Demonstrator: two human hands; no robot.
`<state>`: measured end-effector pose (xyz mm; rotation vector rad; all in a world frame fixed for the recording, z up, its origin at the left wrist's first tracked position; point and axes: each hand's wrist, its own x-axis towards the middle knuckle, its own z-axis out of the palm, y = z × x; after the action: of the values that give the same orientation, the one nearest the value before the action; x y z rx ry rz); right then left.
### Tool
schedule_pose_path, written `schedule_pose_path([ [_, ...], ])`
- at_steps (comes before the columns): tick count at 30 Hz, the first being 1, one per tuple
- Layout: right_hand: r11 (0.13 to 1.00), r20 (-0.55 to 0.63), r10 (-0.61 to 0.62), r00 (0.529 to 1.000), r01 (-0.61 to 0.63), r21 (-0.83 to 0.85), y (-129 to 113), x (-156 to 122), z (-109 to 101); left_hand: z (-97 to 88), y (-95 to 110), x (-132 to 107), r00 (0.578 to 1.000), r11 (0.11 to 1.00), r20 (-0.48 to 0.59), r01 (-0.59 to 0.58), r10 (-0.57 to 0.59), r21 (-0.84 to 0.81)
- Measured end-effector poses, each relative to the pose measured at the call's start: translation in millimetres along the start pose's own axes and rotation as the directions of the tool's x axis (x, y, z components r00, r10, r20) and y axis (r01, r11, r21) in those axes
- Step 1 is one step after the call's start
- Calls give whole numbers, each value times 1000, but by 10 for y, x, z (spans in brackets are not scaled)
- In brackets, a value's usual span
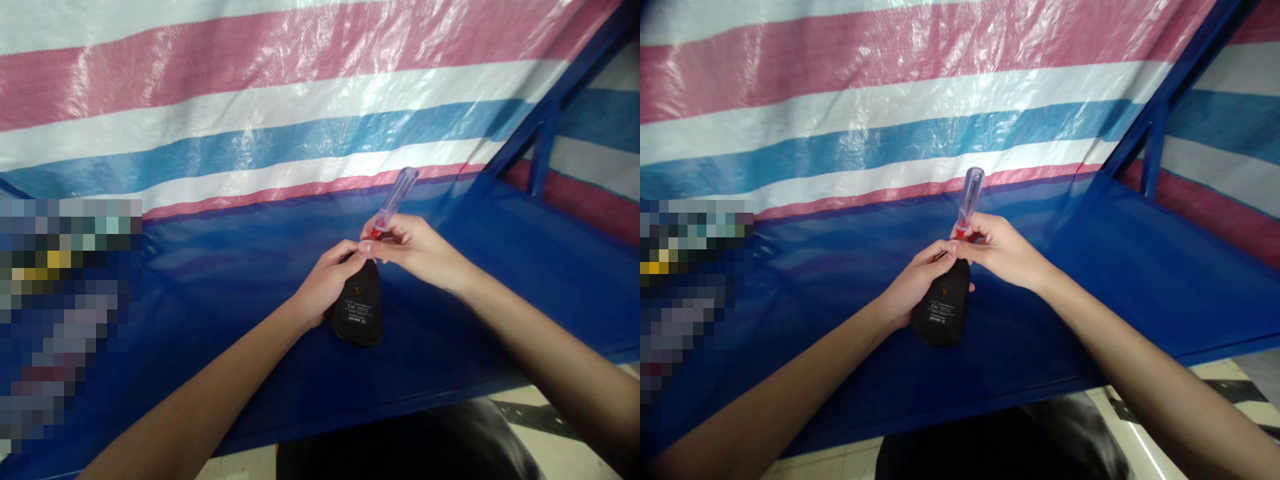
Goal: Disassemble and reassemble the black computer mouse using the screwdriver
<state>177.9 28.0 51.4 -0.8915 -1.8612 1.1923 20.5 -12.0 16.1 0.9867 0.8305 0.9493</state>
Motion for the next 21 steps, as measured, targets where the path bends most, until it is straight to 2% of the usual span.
schedule_pose_path([
  [7,1000,77,-11,997,13,-23,-44,-8,-35,3,42,0,998,998,37,45,-43,-35],
  [13,990,-93,-43,995,30,-140,27,2,24,29,23,-14,1000,999,-17,-11,10,-38],
  [15,984,-112,-59,992,39,-175,46,0,47,34,17,-20,999,999,-50,-11,9,-31],
  [18,991,-66,-59,996,51,-121,33,-11,59,32,20,-22,999,999,-52,2,-4,-41],
  [21,998,-13,-37,999,36,-47,-12,-23,32,24,31,-14,1000,998,-1,-1,1,-70],
])
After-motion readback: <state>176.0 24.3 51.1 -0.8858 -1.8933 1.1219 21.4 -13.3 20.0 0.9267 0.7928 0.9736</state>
